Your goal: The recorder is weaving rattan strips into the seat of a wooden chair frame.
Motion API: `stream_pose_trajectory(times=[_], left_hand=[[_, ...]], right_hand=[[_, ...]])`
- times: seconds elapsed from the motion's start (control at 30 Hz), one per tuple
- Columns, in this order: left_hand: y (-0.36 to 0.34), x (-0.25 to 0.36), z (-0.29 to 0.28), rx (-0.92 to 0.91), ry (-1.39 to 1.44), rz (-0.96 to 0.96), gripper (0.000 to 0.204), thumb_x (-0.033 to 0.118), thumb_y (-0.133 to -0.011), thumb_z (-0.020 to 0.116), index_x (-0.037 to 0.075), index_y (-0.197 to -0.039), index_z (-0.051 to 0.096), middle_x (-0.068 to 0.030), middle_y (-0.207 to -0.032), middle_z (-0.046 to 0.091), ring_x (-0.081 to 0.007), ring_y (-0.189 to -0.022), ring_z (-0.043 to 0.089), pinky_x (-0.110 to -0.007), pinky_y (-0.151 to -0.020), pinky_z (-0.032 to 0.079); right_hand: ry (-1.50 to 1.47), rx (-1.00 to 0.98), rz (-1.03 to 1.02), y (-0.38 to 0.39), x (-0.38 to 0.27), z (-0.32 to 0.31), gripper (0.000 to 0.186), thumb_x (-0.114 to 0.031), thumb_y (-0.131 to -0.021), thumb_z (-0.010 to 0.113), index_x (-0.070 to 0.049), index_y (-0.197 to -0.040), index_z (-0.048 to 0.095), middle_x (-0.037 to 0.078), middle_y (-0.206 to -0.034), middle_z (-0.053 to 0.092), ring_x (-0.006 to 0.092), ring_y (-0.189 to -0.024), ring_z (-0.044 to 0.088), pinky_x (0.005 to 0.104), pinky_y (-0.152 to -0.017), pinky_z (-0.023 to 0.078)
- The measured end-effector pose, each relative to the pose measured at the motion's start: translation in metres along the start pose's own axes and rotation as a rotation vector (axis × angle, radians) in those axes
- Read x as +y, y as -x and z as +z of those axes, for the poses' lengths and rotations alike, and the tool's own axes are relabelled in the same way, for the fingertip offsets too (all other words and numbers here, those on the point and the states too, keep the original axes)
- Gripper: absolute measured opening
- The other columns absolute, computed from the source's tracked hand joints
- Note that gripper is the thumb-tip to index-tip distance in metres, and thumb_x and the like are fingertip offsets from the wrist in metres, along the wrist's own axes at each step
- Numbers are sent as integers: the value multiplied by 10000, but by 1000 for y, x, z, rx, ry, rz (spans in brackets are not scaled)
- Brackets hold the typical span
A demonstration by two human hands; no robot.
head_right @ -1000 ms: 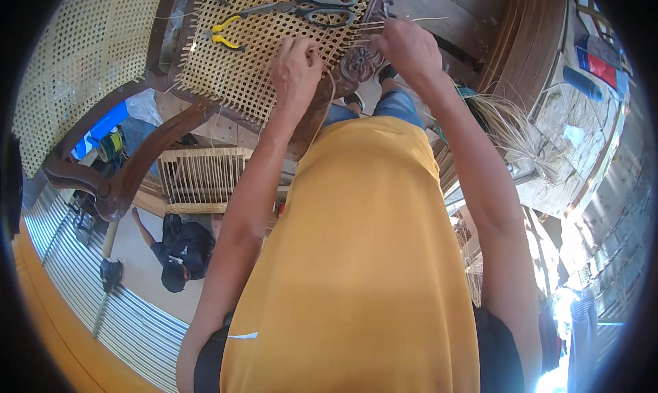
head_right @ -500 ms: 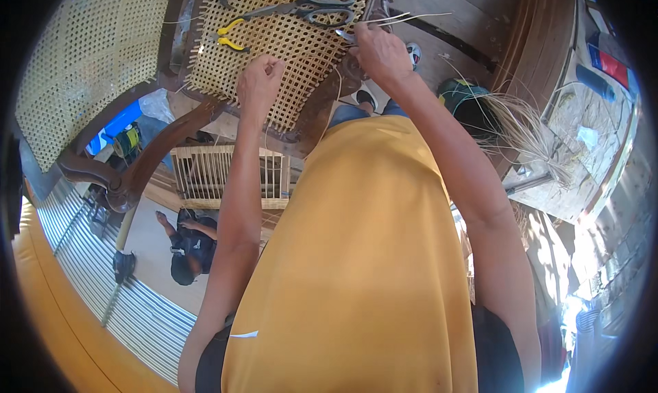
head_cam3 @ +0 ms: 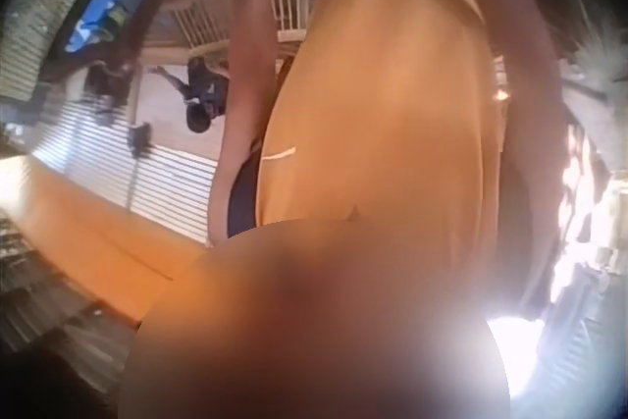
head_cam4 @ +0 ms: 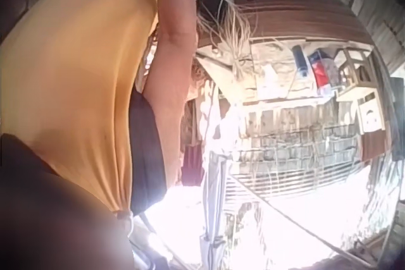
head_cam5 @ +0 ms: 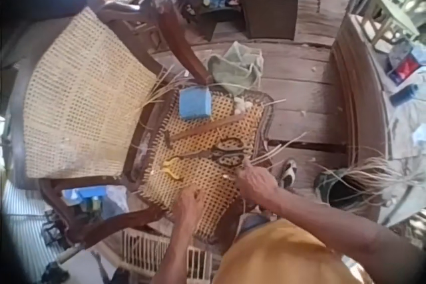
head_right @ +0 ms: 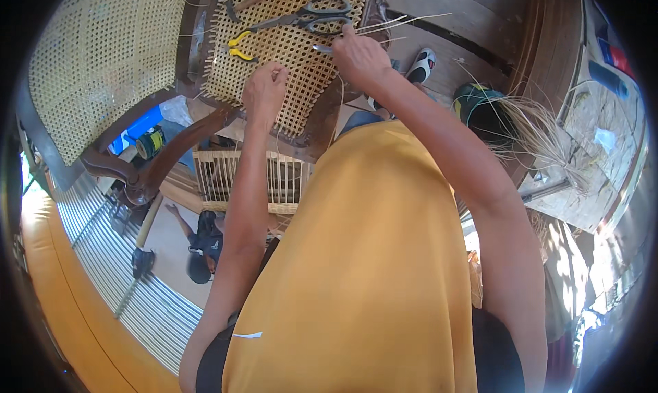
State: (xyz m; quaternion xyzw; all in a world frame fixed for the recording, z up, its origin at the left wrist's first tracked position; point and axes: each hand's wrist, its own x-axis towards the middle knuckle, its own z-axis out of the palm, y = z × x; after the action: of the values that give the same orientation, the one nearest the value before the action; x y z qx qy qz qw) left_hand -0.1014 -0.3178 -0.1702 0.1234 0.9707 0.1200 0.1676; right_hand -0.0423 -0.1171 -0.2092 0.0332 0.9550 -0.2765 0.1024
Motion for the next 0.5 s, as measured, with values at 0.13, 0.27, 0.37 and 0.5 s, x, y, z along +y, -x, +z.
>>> stream_pose_trajectory(times=[0.13,0.27,0.37,0.5], left_hand=[[2,4,0,20,16,28,154,241,-852,637,118,-921,701,-118,-841,689,-294,-794,660,-391,-708,499],[3,8,5,88,-73,49,144,233,-856,636,115,-897,710,-136,-847,683,-322,-791,653,-413,-718,496],[-1,5,9,8,-149,145,160,230,-858,630,99,-930,690,-148,-871,681,-343,-819,648,-443,-736,491],[3,-21,6,-96,-163,114,174,214,-879,593,83,-976,654,-174,-902,673,-364,-859,639,-471,-743,482]], right_hand=[[57,23,-17,-6,-7,2,181,-124,-753,658,27,-844,619,215,-985,541,341,-786,654,411,-673,532],[283,-33,-138,-9,-19,15,119,-90,-782,594,8,-823,647,177,-957,567,271,-803,661,361,-665,540],[321,-20,-206,0,-5,17,132,-86,-794,567,-25,-852,669,164,-1004,589,288,-809,657,366,-711,542],[69,45,204,73,106,-69,238,-225,-907,470,-77,-959,649,148,-958,653,327,-803,631,420,-713,513]])
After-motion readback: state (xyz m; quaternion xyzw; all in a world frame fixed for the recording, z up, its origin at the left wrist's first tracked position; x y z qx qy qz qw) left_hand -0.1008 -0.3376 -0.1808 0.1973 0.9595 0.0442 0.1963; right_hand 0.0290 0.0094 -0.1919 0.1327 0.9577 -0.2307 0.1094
